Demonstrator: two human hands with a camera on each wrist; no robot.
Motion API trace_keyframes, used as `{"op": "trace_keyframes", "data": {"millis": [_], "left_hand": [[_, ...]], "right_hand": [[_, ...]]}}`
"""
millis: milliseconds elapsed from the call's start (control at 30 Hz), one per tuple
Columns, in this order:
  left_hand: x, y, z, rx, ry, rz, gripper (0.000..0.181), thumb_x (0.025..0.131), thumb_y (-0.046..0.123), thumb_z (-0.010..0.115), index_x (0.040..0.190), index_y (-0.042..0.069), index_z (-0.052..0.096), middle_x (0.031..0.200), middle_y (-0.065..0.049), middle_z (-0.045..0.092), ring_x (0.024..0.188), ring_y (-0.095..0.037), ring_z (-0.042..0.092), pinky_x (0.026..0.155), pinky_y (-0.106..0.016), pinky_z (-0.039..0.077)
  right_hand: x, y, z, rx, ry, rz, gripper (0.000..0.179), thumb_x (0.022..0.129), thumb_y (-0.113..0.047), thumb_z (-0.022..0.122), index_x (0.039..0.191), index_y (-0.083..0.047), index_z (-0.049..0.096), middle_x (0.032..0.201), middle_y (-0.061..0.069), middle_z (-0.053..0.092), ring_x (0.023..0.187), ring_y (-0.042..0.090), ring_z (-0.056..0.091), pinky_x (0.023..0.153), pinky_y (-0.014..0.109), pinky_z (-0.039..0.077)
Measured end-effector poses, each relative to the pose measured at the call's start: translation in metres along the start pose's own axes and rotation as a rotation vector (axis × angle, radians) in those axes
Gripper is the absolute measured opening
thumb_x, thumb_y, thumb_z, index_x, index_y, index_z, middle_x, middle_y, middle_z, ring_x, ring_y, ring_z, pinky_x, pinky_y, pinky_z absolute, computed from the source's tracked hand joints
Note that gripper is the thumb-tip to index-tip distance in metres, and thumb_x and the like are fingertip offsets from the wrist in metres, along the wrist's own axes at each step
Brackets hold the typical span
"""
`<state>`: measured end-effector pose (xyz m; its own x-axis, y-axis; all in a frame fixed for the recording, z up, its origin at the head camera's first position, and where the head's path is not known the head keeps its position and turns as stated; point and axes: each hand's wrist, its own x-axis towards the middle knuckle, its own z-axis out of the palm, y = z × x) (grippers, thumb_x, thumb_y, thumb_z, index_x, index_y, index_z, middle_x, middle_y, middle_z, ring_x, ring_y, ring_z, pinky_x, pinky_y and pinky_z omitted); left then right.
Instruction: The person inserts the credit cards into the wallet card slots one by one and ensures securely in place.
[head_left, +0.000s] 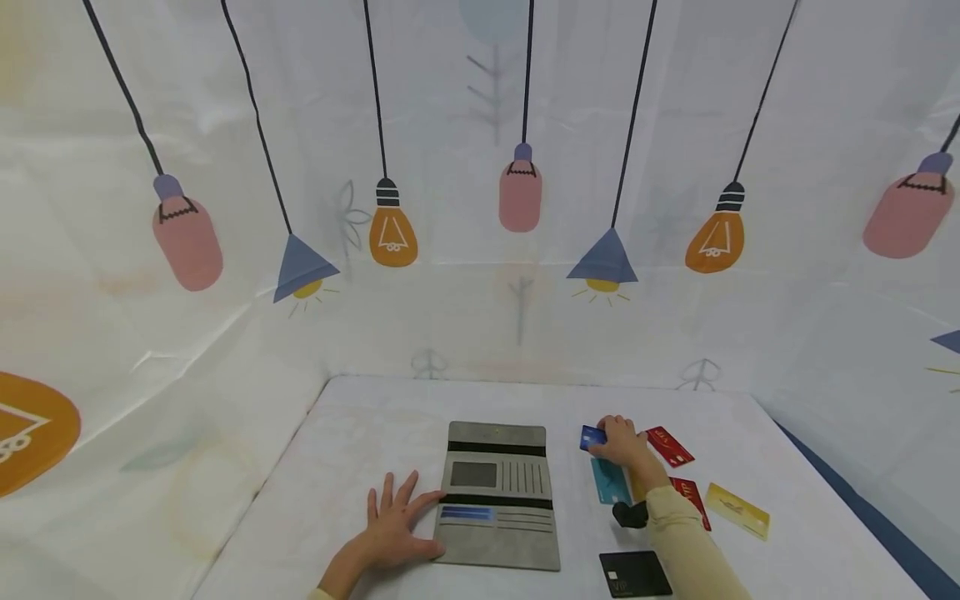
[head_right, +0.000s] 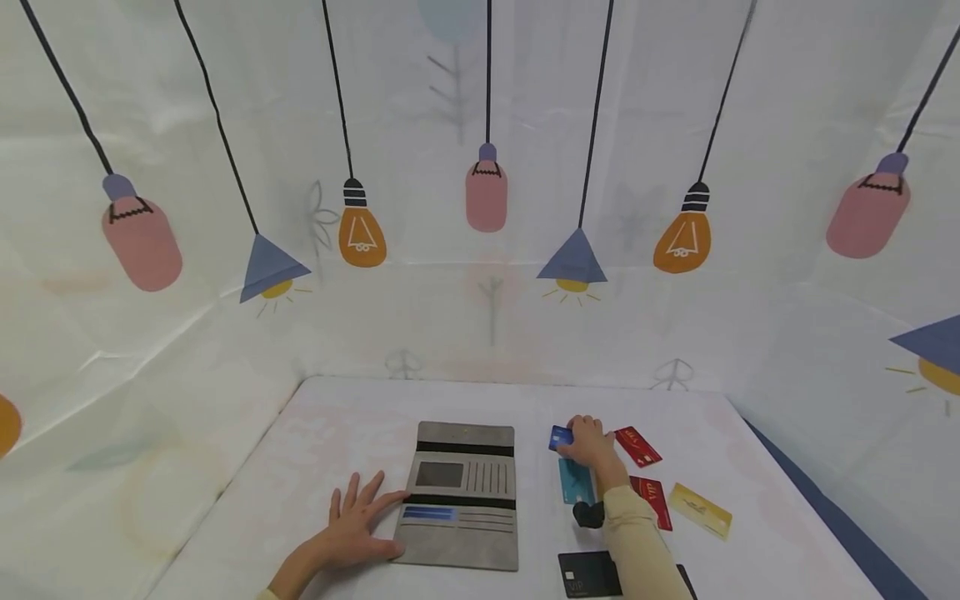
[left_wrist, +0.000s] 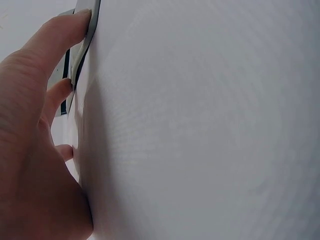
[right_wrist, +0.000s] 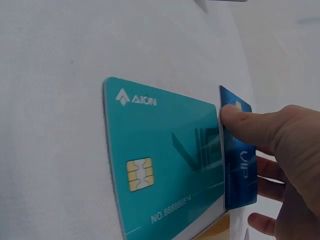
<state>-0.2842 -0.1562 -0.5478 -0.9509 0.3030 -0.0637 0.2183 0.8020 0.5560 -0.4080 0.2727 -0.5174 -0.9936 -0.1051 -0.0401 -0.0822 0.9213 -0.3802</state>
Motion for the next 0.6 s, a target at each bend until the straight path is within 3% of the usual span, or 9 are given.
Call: {"op": "trace_keyframes", "data": {"millis": [300, 467, 600], "left_hand": [[-0.0018, 0.0035, -0.0007, 0.014, 0.007, 0.0, 0.076, 0.071, 0.058, 0.079, 0.138, 0.035, 0.052, 0.161, -0.021, 0.021, 0.145, -0.055, -0.006, 0.108, -0.073, -0.011], [-0.0026, 0.0046, -0.0011, 0.012, 0.004, -0.003, 0.076, 0.071, 0.058, 0.079, 0.138, 0.034, 0.053, 0.161, -0.02, 0.02, 0.145, -0.055, -0.006, 0.108, -0.073, -0.011], [-0.0033, 0.0048, -0.0021, 0.016, 0.008, -0.005, 0.077, 0.071, 0.058, 0.079, 0.139, 0.033, 0.052, 0.161, -0.02, 0.02, 0.145, -0.055, -0.006, 0.108, -0.073, -0.011]], "right_hand": [[-0.0008, 0.0042, 0.0025, 0.034, 0.068, 0.012, 0.035, 0.092, -0.015, 0.066, 0.122, 0.0, 0.053, 0.115, 0.022, 0.058, 0.109, 0.041, 0.05, 0.095, 0.072, 0.03], [-0.0009, 0.0042, -0.0013, 0.07, 0.134, -0.017, 0.022, 0.093, -0.007, 0.06, 0.115, -0.001, 0.057, 0.111, 0.02, 0.064, 0.102, 0.037, 0.057, 0.091, 0.069, 0.032], [-0.0031, -0.0005, -0.007, 0.103, 0.141, -0.04, 0.02, 0.093, -0.007, 0.06, 0.112, -0.003, 0.058, 0.109, 0.02, 0.066, 0.101, 0.037, 0.059, 0.09, 0.066, 0.033]]}}
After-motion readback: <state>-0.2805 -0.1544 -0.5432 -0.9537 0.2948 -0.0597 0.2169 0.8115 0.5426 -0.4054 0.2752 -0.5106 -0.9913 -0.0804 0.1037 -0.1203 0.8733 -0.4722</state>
